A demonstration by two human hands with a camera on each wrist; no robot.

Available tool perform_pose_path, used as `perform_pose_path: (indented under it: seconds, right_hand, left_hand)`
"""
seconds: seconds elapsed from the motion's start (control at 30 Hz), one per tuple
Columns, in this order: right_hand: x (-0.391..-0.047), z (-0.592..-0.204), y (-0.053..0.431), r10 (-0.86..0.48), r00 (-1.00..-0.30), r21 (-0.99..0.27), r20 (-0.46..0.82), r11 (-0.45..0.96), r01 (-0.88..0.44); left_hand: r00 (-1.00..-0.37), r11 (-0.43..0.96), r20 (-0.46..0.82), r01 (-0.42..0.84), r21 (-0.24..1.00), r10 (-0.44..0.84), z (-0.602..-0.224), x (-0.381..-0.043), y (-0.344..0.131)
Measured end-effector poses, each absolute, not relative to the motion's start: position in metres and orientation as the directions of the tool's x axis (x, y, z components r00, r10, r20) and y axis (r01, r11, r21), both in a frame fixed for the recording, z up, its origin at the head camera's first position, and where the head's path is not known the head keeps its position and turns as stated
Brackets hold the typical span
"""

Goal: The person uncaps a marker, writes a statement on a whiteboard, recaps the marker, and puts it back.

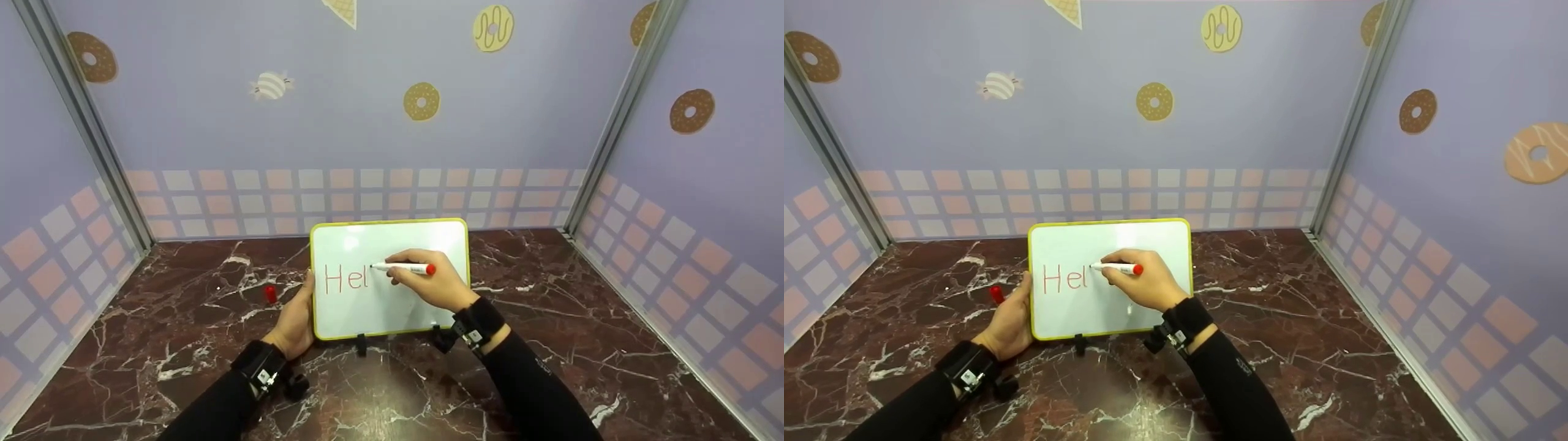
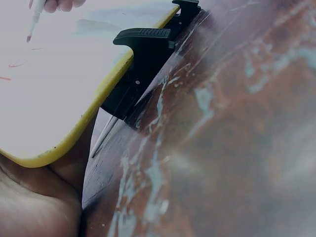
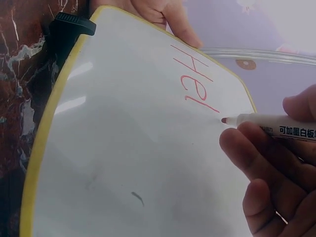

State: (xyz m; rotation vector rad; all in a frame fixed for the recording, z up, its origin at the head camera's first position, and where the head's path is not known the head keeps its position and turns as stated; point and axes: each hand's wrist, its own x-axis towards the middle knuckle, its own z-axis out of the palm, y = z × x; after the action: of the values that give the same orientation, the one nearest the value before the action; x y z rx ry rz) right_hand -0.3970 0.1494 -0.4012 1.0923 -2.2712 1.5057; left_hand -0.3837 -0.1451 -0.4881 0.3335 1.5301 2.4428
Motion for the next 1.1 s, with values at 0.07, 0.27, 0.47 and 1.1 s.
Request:
perform_pose_path:
  seconds: [0.07, 0.27, 0.47, 1.1]
  right_hand:
    - [-0.3967, -0.4007, 0.1492, -0.465, -0.704, -0.709, 0.537, 0.204, -0.675]
    - [-0.3961, -0.4003, 0.1494, -0.465, -0.710, -0.711, 0.528, 0.214, -0.669]
    - [-0.3949, -0.3996, 0.1496, -0.466, -0.727, -0.715, 0.504, 0.246, -0.654]
    - [-0.3954, -0.4005, 0.1509, -0.505, -0.721, -0.714, 0.475, 0.258, -0.651]
  left_hand:
    - [-0.947, -0.419, 0.063, -0.080, 0.905, 0.315, -0.4879, -0.3837, -0.1451]
    - [-0.951, -0.412, 0.055, -0.078, 0.908, 0.303, -0.4872, -0.3829, -0.1454]
    - [-0.956, -0.413, 0.048, -0.079, 0.907, 0.289, -0.4873, -0.3830, -0.1457]
    - [-0.949, -0.414, 0.047, -0.091, 0.906, 0.311, -0.4867, -0.3829, -0.1452]
